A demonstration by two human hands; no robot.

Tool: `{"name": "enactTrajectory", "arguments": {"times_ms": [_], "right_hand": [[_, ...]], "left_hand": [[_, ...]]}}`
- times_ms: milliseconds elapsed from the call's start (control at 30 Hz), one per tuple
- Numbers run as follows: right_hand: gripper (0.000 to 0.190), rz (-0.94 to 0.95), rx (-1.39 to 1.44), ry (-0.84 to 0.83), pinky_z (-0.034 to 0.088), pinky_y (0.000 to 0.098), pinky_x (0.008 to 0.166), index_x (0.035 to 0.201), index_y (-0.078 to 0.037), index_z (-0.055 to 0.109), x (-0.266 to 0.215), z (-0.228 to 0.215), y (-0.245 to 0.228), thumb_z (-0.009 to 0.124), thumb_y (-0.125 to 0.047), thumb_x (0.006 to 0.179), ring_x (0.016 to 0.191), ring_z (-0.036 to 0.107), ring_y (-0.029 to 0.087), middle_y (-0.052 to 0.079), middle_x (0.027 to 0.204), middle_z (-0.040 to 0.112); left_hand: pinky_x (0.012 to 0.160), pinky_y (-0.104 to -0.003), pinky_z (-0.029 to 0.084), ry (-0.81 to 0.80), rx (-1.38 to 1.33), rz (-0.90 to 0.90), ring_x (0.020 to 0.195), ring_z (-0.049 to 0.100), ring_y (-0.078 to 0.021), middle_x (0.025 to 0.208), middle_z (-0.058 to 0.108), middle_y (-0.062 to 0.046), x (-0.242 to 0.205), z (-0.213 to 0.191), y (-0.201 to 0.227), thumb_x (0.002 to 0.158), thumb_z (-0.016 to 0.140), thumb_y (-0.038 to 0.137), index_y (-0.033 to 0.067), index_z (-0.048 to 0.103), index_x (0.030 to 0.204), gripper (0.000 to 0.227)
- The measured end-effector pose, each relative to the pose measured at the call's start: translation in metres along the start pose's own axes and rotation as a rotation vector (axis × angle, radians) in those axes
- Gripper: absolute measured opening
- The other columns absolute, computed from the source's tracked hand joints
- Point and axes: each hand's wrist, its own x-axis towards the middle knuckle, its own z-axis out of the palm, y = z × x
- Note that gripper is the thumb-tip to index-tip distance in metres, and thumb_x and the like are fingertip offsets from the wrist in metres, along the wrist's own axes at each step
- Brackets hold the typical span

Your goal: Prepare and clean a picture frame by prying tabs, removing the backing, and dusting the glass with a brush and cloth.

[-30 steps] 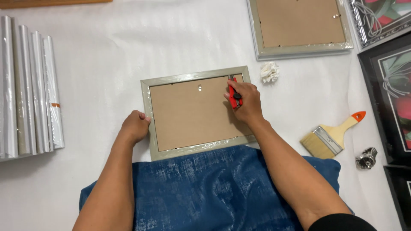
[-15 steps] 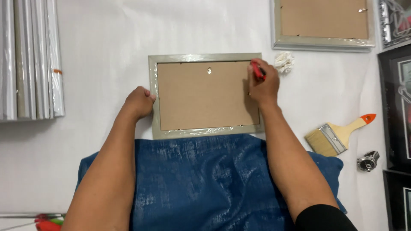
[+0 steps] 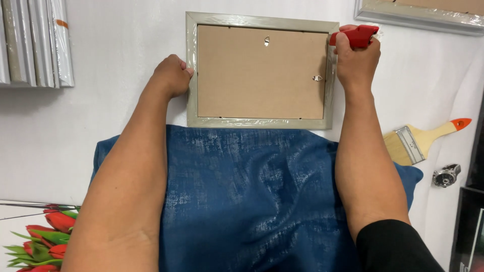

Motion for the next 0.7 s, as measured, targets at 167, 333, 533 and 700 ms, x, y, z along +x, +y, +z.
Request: {"name": "enactTrajectory", "arguments": {"times_ms": [167, 333, 533, 700], "right_hand": [[0.016, 0.014, -0.100, -0.020, 0.063, 0.0253, 0.072, 0.105, -0.009, 0.073, -0.006, -0.009, -0.005, 0.066, -0.018, 0.093, 0.075, 0.072, 0.014, 0.007, 0.093, 0.076], [0.019, 0.028, -0.209, -0.051, 0.060, 0.0258, 0.067, 0.103, -0.006, 0.076, -0.017, -0.023, -0.010, 0.066, -0.019, 0.092, 0.071, 0.072, 0.014, 0.008, 0.086, 0.077], [0.024, 0.023, -0.323, -0.089, 0.056, 0.0249, 0.058, 0.104, 0.000, 0.074, -0.038, -0.029, -0.018, 0.066, -0.021, 0.094, 0.063, 0.069, 0.015, 0.009, 0.076, 0.074], [0.018, 0.122, -0.295, -0.144, 0.056, 0.0261, 0.066, 0.103, -0.007, 0.076, -0.057, -0.033, -0.031, 0.066, -0.019, 0.094, 0.069, 0.068, 0.014, 0.007, 0.082, 0.074]], "left_hand": [[0.088, -0.043, 0.056, 0.016, 0.023, 0.030, 0.094, 0.069, -0.0288, 0.102, 0.072, -0.015, -0.001, 0.000, -0.001, 0.105, 0.061, 0.026, 0.0056, 0.065, 0.114, 0.022], [0.089, -0.042, 0.055, 0.027, -0.001, 0.060, 0.095, 0.069, -0.0285, 0.103, 0.072, -0.014, 0.006, 0.005, -0.006, 0.105, 0.062, 0.025, 0.0055, 0.066, 0.114, 0.022], [0.090, -0.043, 0.055, 0.038, -0.003, 0.053, 0.096, 0.069, -0.0306, 0.104, 0.071, -0.016, 0.009, 0.007, -0.010, 0.105, 0.063, 0.024, 0.0057, 0.065, 0.112, 0.020], [0.089, -0.042, 0.054, 0.050, -0.008, 0.091, 0.094, 0.068, -0.0303, 0.101, 0.070, -0.014, 0.027, 0.016, -0.023, 0.102, 0.066, 0.023, 0.0049, 0.064, 0.110, 0.020]]}}
